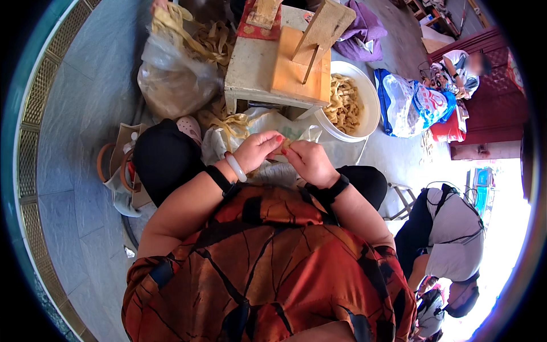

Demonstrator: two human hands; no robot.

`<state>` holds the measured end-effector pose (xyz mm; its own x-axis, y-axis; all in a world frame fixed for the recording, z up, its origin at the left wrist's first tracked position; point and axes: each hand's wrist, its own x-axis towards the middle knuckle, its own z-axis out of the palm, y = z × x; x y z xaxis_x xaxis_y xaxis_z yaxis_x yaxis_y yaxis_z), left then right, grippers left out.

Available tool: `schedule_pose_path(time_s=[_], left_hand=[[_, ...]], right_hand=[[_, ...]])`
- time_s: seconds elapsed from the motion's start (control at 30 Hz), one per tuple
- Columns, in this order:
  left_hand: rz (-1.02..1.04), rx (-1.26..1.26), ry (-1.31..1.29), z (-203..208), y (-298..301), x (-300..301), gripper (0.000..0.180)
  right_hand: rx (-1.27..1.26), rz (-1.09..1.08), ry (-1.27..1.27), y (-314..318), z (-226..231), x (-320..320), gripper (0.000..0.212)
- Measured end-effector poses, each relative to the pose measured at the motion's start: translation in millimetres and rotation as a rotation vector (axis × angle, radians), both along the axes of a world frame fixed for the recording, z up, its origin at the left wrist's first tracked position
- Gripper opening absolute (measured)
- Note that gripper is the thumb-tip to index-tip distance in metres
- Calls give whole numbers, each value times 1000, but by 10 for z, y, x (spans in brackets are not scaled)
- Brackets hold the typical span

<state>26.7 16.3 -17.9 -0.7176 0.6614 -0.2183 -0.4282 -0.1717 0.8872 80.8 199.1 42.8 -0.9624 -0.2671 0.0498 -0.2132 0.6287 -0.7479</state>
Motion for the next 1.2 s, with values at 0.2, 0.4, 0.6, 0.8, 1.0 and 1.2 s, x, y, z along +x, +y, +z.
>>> schedule_pose_path(time_s=[0.2, 0.4, 0.6, 0.8, 1.0, 1.2], left_hand=[[254, -342, 544, 102, -54, -140, 18], [221, -421, 790, 286, 43, 27, 15], [329, -271, 641, 151, 76, -77, 16], [-217, -149, 332, 581, -194, -299, 16], [-52, -356, 622, 725, 79, -647, 20], [308, -556, 798, 858, 475, -1258, 22]], right_hand=[[-343, -85, -331, 44, 133, 107, 22], [-98, 74, 222, -72, 374, 30, 19], [56, 66, 80, -100, 382, 74, 14], [-4, -105, 188, 148, 488, 12, 16], [72, -222, 350, 328, 508, -424, 13], [98, -340, 506, 443, 539, -1152, 9]])
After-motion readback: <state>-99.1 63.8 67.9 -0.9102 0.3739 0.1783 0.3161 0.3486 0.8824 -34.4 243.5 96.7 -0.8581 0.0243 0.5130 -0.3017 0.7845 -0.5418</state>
